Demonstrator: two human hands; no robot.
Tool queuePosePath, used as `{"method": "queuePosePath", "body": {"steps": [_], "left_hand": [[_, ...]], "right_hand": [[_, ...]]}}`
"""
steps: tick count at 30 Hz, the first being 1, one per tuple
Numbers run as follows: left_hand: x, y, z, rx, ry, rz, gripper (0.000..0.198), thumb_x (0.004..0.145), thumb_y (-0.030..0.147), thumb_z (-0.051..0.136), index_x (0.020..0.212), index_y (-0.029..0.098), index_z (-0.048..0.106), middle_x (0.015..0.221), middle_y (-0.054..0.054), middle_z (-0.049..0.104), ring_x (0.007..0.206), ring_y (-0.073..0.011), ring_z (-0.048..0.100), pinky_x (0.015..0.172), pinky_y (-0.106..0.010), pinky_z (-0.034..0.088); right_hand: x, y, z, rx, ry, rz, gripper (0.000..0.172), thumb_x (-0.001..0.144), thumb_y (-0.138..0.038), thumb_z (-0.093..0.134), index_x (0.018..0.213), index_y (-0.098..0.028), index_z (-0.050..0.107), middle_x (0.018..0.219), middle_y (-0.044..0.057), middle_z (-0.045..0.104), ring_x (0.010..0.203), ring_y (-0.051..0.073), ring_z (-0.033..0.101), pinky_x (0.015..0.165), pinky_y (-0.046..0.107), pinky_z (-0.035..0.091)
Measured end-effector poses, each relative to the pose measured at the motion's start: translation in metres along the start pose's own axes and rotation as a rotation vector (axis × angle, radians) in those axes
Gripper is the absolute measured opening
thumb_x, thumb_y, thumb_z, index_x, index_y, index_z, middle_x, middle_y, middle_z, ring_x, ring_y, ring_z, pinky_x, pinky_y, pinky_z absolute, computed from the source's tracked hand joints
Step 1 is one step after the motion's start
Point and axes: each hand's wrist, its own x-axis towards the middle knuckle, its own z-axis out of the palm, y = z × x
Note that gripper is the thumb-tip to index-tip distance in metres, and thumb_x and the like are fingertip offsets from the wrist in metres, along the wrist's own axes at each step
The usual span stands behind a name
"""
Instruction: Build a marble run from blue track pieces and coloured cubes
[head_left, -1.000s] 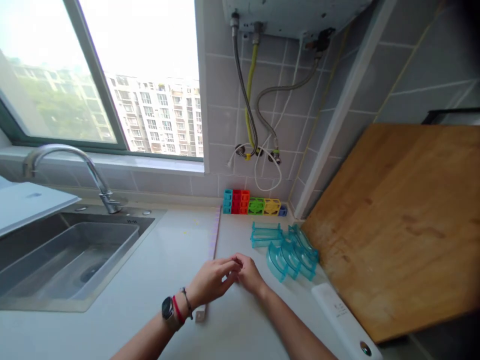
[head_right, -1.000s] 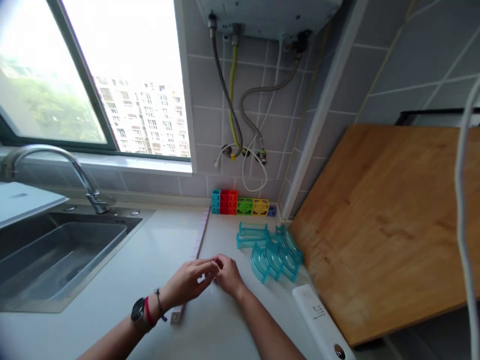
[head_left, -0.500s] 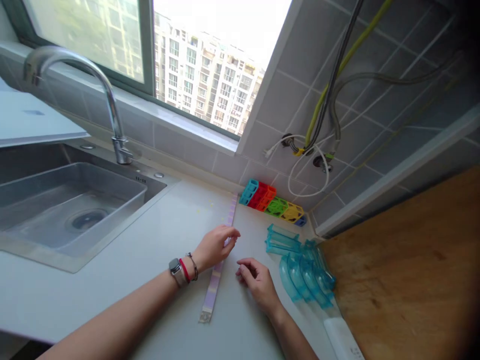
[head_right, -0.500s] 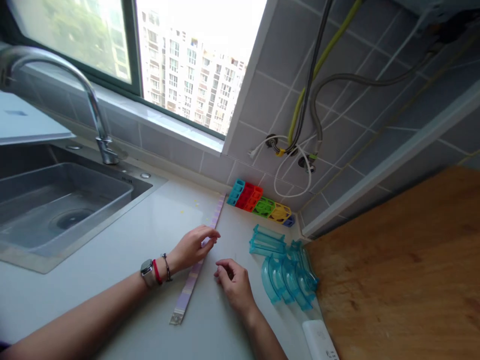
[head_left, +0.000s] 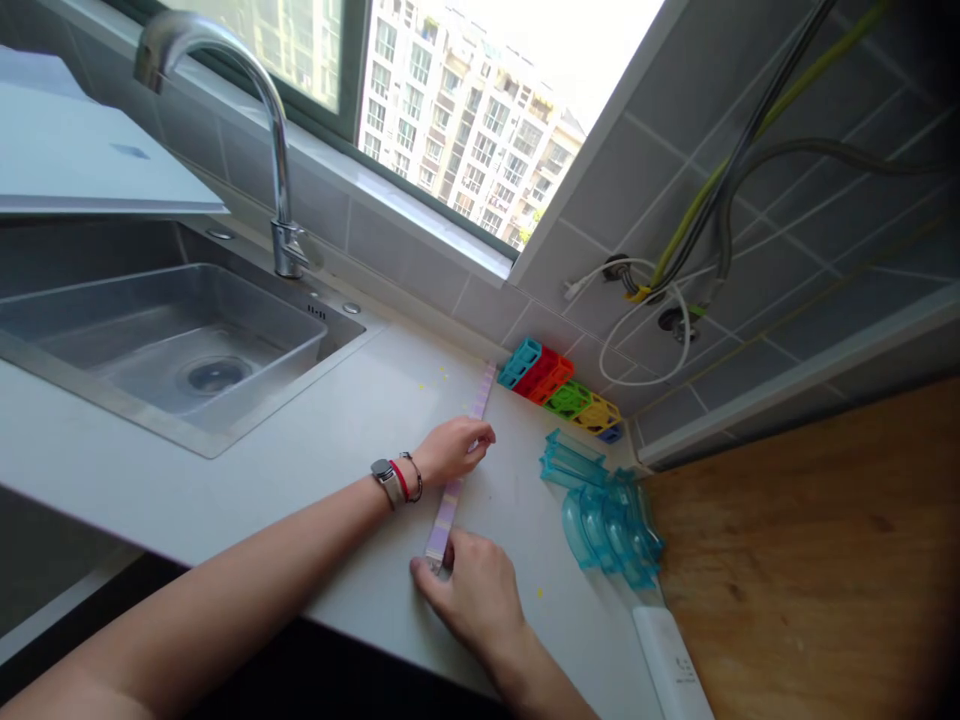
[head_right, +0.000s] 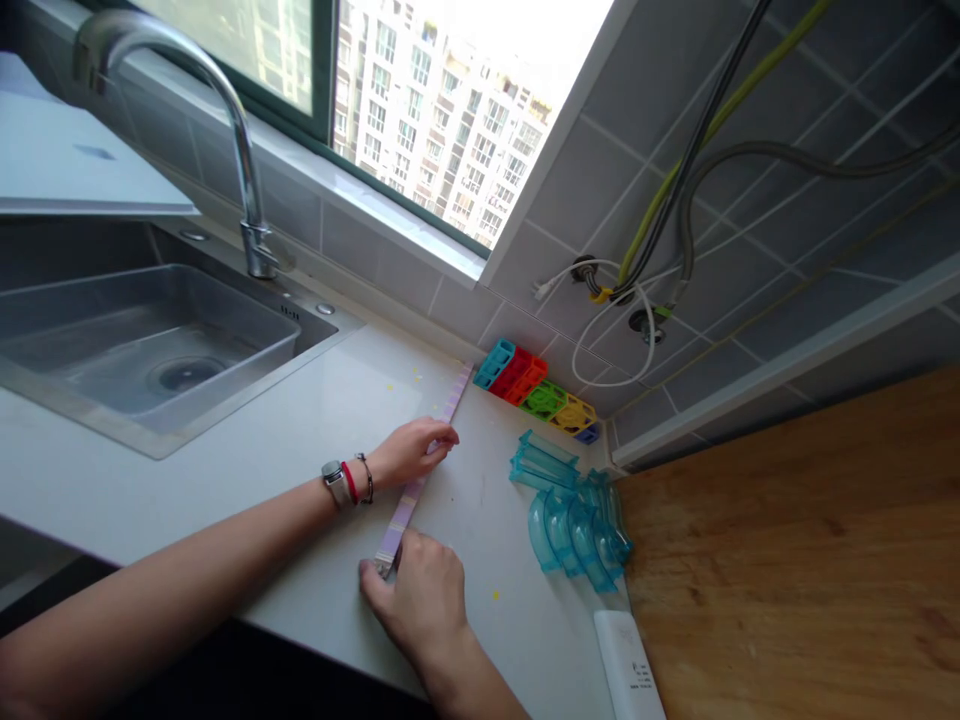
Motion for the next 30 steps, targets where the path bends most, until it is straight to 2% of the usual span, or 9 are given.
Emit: {"method": "queuePosePath", "body": {"steps": [4, 8, 11, 14, 19, 22, 25, 27, 30], "left_hand": [[0.001, -0.004, -0.001, 0.011, 0.004, 0.007, 0.022, 0.085, 0.012, 0.055, 0.096, 0.020, 0.072, 0.092, -0.005, 0.074, 0.089, -0.0194, 0.064, 0.082, -0.029, 0.051], [0.001, 0.000, -0.003, 0.029, -0.050, 0.172, 0.015, 0.091, 0.022, 0.059, 0.094, 0.018, 0.074, 0.101, -0.010, 0.073, 0.102, -0.0234, 0.063, 0.099, -0.037, 0.048], [-0.002, 0.013, -0.005, -0.023, -0.110, 0.326, 0.018, 0.095, 0.025, 0.057, 0.098, 0.020, 0.074, 0.108, -0.010, 0.072, 0.118, -0.0264, 0.060, 0.111, -0.043, 0.042], [-0.009, 0.032, -0.003, -0.061, -0.138, 0.452, 0.028, 0.094, 0.013, 0.051, 0.112, 0.022, 0.071, 0.119, -0.008, 0.070, 0.130, -0.0258, 0.054, 0.117, -0.044, 0.037], [-0.022, 0.055, 0.015, -0.034, -0.130, 0.503, 0.046, 0.086, 0.012, 0.061, 0.130, 0.027, 0.063, 0.139, -0.009, 0.060, 0.142, -0.0301, 0.043, 0.123, -0.052, 0.028], [-0.023, 0.051, 0.028, -0.064, 0.082, 0.273, 0.052, 0.085, 0.016, 0.066, 0.135, 0.030, 0.059, 0.154, -0.009, 0.046, 0.151, -0.0352, 0.028, 0.123, -0.061, 0.017], [-0.014, 0.035, 0.032, -0.296, 0.363, -0.200, 0.069, 0.083, 0.017, 0.066, 0.148, 0.022, 0.043, 0.162, -0.018, 0.029, 0.153, -0.0379, 0.021, 0.122, -0.063, 0.019], [-0.008, 0.027, 0.028, -0.621, 0.364, -0.484, 0.077, 0.084, 0.023, 0.067, 0.152, 0.017, 0.032, 0.157, -0.024, 0.036, 0.143, -0.0379, 0.041, 0.116, -0.060, 0.034], [-0.005, 0.032, 0.020, -1.116, 0.114, -0.706, 0.070, 0.088, 0.041, 0.067, 0.147, 0.018, 0.037, 0.137, -0.023, 0.057, 0.111, -0.0324, 0.068, 0.090, -0.050, 0.057]], "right_hand": [[-0.020, 0.008, -0.006, 0.017, 0.027, 0.056, 0.020, 0.083, -0.044, 0.065, 0.078, -0.024, 0.062, 0.077, 0.009, 0.070, 0.069, 0.026, 0.064, 0.061, 0.032, 0.035], [-0.044, 0.034, -0.012, 0.195, 0.113, 0.106, 0.024, 0.090, -0.044, 0.058, 0.075, -0.024, 0.056, 0.070, 0.005, 0.065, 0.064, 0.021, 0.059, 0.060, 0.031, 0.039], [-0.050, 0.065, -0.016, 0.519, 0.207, 0.167, 0.037, 0.095, -0.055, 0.049, 0.084, -0.021, 0.061, 0.073, 0.005, 0.065, 0.063, 0.019, 0.059, 0.057, 0.029, 0.045], [-0.044, 0.095, -0.020, 0.966, 0.237, 0.220, 0.047, 0.091, -0.063, 0.053, 0.092, -0.017, 0.064, 0.075, 0.005, 0.064, 0.062, 0.017, 0.061, 0.049, 0.024, 0.047], [-0.028, 0.110, -0.028, 1.434, 0.190, 0.203, 0.043, 0.090, -0.058, 0.060, 0.091, -0.016, 0.065, 0.069, 0.001, 0.060, 0.056, 0.013, 0.059, 0.042, 0.019, 0.044], [-0.021, 0.107, -0.021, 1.443, 0.168, 0.118, 0.037, 0.091, -0.054, 0.063, 0.095, -0.017, 0.065, 0.077, 0.002, 0.063, 0.060, 0.013, 0.062, 0.045, 0.020, 0.047], [-0.013, 0.105, -0.008, 1.424, 0.252, 0.108, 0.039, 0.092, -0.056, 0.062, 0.099, -0.018, 0.064, 0.083, 0.003, 0.065, 0.063, 0.014, 0.064, 0.045, 0.021, 0.049], [-0.008, 0.104, -0.002, 1.450, 0.309, 0.129, 0.040, 0.093, -0.057, 0.059, 0.100, -0.018, 0.063, 0.083, 0.002, 0.064, 0.064, 0.014, 0.064, 0.045, 0.020, 0.049], [-0.002, 0.102, -0.001, 1.474, 0.284, 0.096, 0.039, 0.096, -0.056, 0.056, 0.102, -0.019, 0.063, 0.086, 0.002, 0.064, 0.067, 0.014, 0.064, 0.049, 0.021, 0.050]]}}
